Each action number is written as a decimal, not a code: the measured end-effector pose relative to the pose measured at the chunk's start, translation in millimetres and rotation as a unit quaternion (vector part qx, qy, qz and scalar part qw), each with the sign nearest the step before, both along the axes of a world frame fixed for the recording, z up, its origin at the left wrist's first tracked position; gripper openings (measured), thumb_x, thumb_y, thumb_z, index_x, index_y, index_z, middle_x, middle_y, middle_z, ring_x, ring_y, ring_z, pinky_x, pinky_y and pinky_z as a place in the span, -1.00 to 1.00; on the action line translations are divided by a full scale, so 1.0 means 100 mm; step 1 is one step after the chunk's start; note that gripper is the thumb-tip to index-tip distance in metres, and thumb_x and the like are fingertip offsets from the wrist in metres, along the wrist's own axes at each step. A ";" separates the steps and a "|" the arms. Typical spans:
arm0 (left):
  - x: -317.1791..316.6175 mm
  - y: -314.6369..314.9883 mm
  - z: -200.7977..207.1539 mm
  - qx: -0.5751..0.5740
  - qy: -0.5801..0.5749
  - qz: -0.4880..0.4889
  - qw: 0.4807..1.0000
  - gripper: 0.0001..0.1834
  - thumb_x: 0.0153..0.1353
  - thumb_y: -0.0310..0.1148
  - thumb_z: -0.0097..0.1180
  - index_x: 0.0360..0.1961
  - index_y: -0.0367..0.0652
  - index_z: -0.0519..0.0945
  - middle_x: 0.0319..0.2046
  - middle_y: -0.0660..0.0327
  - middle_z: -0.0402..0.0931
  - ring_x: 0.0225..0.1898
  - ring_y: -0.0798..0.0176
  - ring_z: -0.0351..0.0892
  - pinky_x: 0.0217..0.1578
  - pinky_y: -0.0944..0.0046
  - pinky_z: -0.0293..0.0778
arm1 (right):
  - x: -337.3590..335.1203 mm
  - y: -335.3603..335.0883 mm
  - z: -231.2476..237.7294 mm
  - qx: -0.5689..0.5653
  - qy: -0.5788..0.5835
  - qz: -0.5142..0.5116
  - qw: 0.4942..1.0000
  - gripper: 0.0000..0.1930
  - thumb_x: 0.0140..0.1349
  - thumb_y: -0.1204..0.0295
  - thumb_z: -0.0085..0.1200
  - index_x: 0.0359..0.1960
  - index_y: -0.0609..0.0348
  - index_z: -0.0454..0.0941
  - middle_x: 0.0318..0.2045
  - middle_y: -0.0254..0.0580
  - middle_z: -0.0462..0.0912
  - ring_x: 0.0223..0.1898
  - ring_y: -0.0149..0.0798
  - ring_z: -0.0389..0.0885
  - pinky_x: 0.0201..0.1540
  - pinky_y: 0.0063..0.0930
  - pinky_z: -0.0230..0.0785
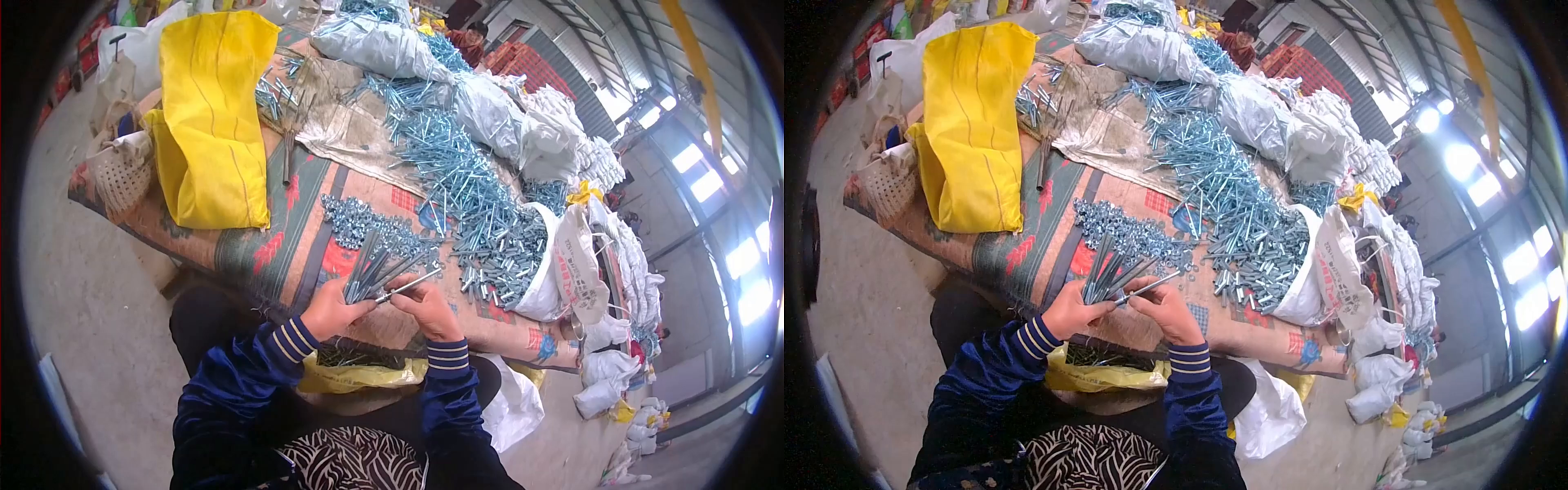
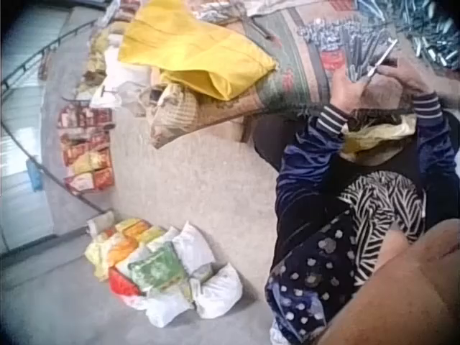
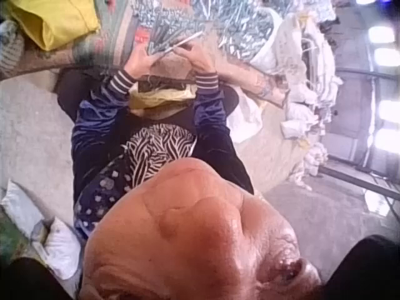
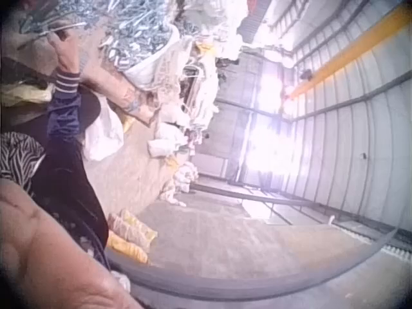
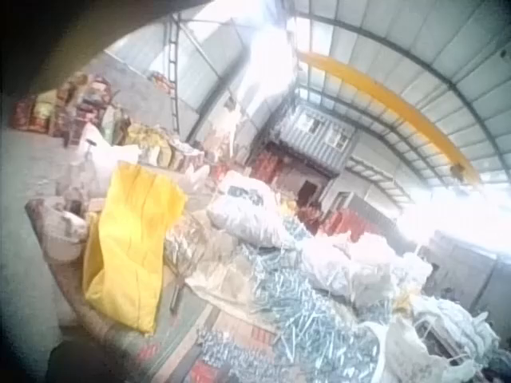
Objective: The person assembles metal bolts with nuts by hand, then sorts the assembled metal parts.
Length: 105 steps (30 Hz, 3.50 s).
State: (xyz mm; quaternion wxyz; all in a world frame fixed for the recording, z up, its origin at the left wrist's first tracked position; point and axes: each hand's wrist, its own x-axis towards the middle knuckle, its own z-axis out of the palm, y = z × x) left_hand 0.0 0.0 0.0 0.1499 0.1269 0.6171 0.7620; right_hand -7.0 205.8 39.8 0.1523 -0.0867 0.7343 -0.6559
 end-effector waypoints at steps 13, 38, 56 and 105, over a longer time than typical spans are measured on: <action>-0.02 0.07 -0.05 -0.043 0.184 0.076 0.979 -0.68 0.01 -0.51 0.21 -0.15 -0.28 0.55 -0.25 0.08 0.58 -0.19 0.23 0.56 -0.13 0.29 0.41 | -0.01 0.00 0.06 0.021 -0.006 -0.108 0.994 -0.80 0.13 0.41 0.21 -0.24 0.24 0.59 -0.47 -0.39 0.61 -0.42 -0.48 0.54 -0.30 -0.63 0.37; 0.01 0.06 -0.03 -0.056 0.242 0.116 0.962 -0.71 0.03 -0.46 0.20 -0.18 -0.26 0.53 -0.35 0.02 0.50 -0.26 0.01 0.52 -0.22 0.22 0.40 | -0.04 -0.02 -0.05 0.059 -0.006 -0.079 0.995 -0.83 0.13 0.40 0.19 -0.30 0.21 0.59 -0.51 -0.41 0.56 -0.55 -0.55 0.45 -0.50 -0.65 0.32; -0.02 0.10 -0.12 -0.029 0.206 0.088 0.974 -0.69 0.02 -0.47 0.21 -0.16 -0.25 0.54 -0.35 0.05 0.53 -0.27 0.09 0.56 -0.23 0.23 0.41 | 0.04 -0.07 0.07 0.036 -0.011 -0.039 0.999 -0.82 0.11 0.45 0.19 -0.27 0.26 0.61 -0.48 -0.37 0.60 -0.51 -0.59 0.44 -0.45 -0.68 0.26; -0.04 -0.04 -0.06 0.146 -0.234 -0.109 0.955 -0.81 0.18 -0.27 0.19 -0.39 -0.17 0.55 -0.61 0.33 0.47 -0.67 0.47 0.41 -0.69 0.49 0.26 | 0.06 0.03 -0.06 -0.052 0.033 -0.093 0.994 -0.88 0.20 0.47 0.14 -0.31 0.27 0.57 -0.52 -0.36 0.53 -0.50 -0.50 0.47 -0.43 -0.62 0.37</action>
